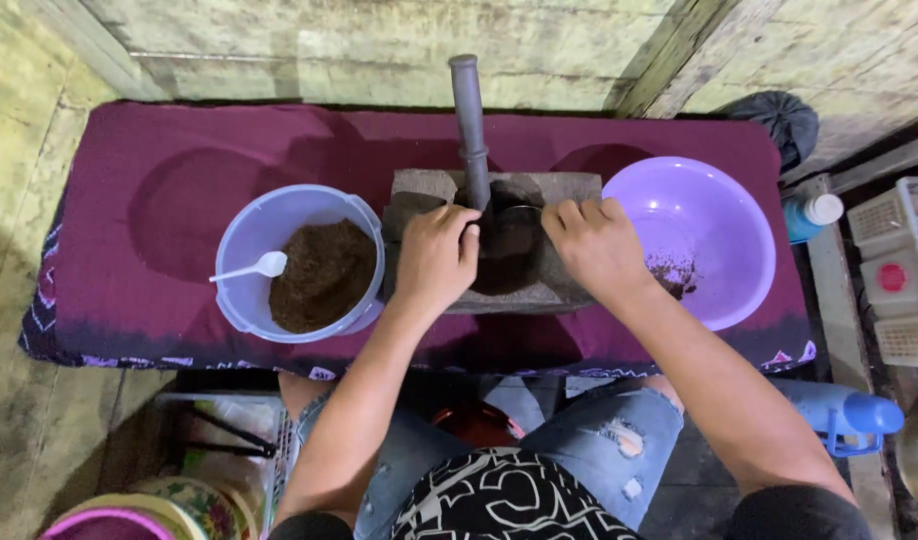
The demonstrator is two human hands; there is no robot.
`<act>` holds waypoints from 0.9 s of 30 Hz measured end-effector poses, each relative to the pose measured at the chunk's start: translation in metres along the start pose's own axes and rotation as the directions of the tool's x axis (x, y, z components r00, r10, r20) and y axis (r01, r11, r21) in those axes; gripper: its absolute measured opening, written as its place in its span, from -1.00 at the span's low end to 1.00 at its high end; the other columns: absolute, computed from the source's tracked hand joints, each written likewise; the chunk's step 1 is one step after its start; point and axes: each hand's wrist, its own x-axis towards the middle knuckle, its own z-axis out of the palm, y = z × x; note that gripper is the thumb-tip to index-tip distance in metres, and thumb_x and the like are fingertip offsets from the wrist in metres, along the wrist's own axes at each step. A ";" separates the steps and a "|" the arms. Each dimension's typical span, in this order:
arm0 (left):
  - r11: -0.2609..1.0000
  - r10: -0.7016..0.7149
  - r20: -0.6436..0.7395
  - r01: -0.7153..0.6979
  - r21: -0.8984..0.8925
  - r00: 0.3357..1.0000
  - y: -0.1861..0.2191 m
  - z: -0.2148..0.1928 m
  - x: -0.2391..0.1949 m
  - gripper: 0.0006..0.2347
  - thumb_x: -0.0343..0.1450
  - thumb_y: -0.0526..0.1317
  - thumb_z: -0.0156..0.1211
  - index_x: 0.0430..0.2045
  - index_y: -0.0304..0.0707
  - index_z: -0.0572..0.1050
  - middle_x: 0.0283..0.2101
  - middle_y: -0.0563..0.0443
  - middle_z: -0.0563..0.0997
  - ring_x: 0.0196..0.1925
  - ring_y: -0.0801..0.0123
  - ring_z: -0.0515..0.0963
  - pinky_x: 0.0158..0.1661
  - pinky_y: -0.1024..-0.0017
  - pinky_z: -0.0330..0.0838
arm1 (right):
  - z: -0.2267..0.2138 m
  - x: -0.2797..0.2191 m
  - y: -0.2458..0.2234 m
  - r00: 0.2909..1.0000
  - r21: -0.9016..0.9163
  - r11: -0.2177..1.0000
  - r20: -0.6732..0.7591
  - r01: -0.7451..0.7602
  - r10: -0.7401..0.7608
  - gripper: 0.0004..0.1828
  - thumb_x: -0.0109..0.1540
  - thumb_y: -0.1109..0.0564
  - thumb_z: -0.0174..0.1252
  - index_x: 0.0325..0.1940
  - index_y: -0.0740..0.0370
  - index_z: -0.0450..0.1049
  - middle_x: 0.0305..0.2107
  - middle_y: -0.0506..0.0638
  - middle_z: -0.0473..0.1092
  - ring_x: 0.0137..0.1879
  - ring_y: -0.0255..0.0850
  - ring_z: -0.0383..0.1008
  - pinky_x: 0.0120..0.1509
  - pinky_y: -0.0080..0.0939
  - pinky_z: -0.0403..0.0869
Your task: The person grinds a dark brown substance in a stone mortar using a pestle. They repeatedly scoop the ground material from the mortar into a plastic container using a spoon, then return more material to the mortar to continue grinding.
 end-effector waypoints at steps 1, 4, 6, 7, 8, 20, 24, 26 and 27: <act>1.000 -0.008 0.009 0.008 0.003 1.000 -0.001 -0.004 -0.002 -0.85 0.46 -0.14 0.14 -0.18 0.04 0.63 -0.23 0.16 0.63 -0.14 0.24 0.67 -0.10 0.24 0.51 | 0.004 -0.006 -0.004 1.000 0.011 1.000 0.004 0.001 -0.001 -0.88 0.22 0.20 0.08 -0.27 0.05 0.53 -0.48 -0.06 0.35 -0.41 -0.20 0.31 -0.21 -0.17 0.15; 0.992 -0.031 0.041 0.026 0.123 0.999 -0.007 -0.014 -0.003 -0.83 0.48 -0.14 0.09 -0.20 -0.09 0.62 -0.15 0.04 0.63 -0.06 0.18 0.66 0.02 0.19 0.46 | -0.001 -0.011 -0.020 0.999 0.030 0.999 0.042 -0.031 0.029 -0.87 0.13 0.18 0.15 -0.25 0.11 0.51 -0.52 -0.02 0.32 -0.38 -0.10 0.36 -0.17 -0.05 0.23; 0.995 -0.093 0.109 0.087 0.058 0.990 -0.004 -0.011 -0.005 -0.80 0.52 -0.13 0.01 -0.15 -0.08 0.60 -0.12 0.06 0.60 -0.04 0.16 0.65 0.12 0.11 0.41 | -0.029 -0.005 -0.028 0.995 0.113 0.993 0.092 0.014 -0.025 -0.95 0.16 0.19 0.18 -0.35 0.10 0.56 -0.55 -0.05 0.35 -0.39 -0.14 0.38 -0.13 -0.10 0.23; 0.994 -0.098 0.111 0.092 0.056 0.989 -0.002 -0.012 -0.004 -0.80 0.52 -0.13 0.01 -0.15 -0.08 0.60 -0.12 0.06 0.60 -0.04 0.16 0.65 0.12 0.11 0.41 | -0.035 0.000 -0.028 0.995 0.116 0.993 0.096 0.018 -0.029 -0.95 0.16 0.19 0.18 -0.35 0.10 0.56 -0.55 -0.05 0.35 -0.39 -0.14 0.38 -0.13 -0.10 0.23; 0.996 -0.078 0.099 0.074 0.049 0.992 0.000 -0.014 -0.003 -0.81 0.51 -0.17 0.02 -0.18 -0.13 0.60 -0.15 0.00 0.60 -0.07 0.10 0.66 0.13 0.04 0.40 | -0.041 0.006 -0.027 0.998 0.181 0.983 0.056 0.008 -0.018 -0.89 0.20 0.23 0.15 -0.33 0.09 0.57 -0.56 -0.07 0.33 -0.42 -0.16 0.35 -0.17 -0.14 0.20; 0.998 -0.029 0.022 0.030 -0.051 0.999 -0.002 -0.020 -0.002 -0.87 0.46 -0.31 0.03 -0.28 -0.18 0.58 -0.30 -0.02 0.57 -0.22 0.03 0.67 0.01 0.04 0.47 | -0.014 0.022 -0.008 0.999 0.069 0.998 -0.042 0.000 0.003 -0.87 0.22 0.24 0.13 -0.26 0.08 0.57 -0.51 -0.04 0.29 -0.37 -0.13 0.31 -0.19 -0.11 0.17; 0.995 -0.030 0.001 0.030 -0.096 1.000 0.000 -0.027 0.000 -0.87 0.47 -0.36 0.03 -0.32 -0.23 0.57 -0.35 -0.03 0.56 -0.29 0.05 0.65 -0.06 0.11 0.49 | -0.033 0.014 -0.017 1.000 0.110 0.994 0.027 -0.010 0.008 -0.85 0.20 0.24 0.13 -0.28 0.02 0.58 -0.52 -0.05 0.31 -0.36 -0.13 0.34 -0.20 -0.11 0.17; 0.997 -0.018 -0.003 0.018 -0.073 1.000 -0.003 -0.022 -0.003 -0.88 0.46 -0.34 0.05 -0.32 -0.19 0.57 -0.36 0.00 0.55 -0.29 0.08 0.65 -0.06 0.12 0.49 | -0.027 0.013 -0.008 0.999 0.081 0.997 0.040 -0.010 0.007 -0.84 0.23 0.24 0.12 -0.32 0.03 0.58 -0.53 -0.08 0.31 -0.37 -0.19 0.30 -0.20 -0.14 0.14; 0.999 0.000 -0.009 0.000 -0.050 1.000 -0.004 -0.020 -0.002 -0.90 0.45 -0.33 0.07 -0.33 -0.15 0.57 -0.37 0.03 0.54 -0.29 0.11 0.65 -0.07 0.14 0.49 | -0.025 0.013 -0.003 0.999 0.048 0.999 0.051 -0.014 0.011 -0.81 0.26 0.25 0.11 -0.36 0.03 0.57 -0.54 -0.12 0.30 -0.38 -0.24 0.27 -0.19 -0.18 0.11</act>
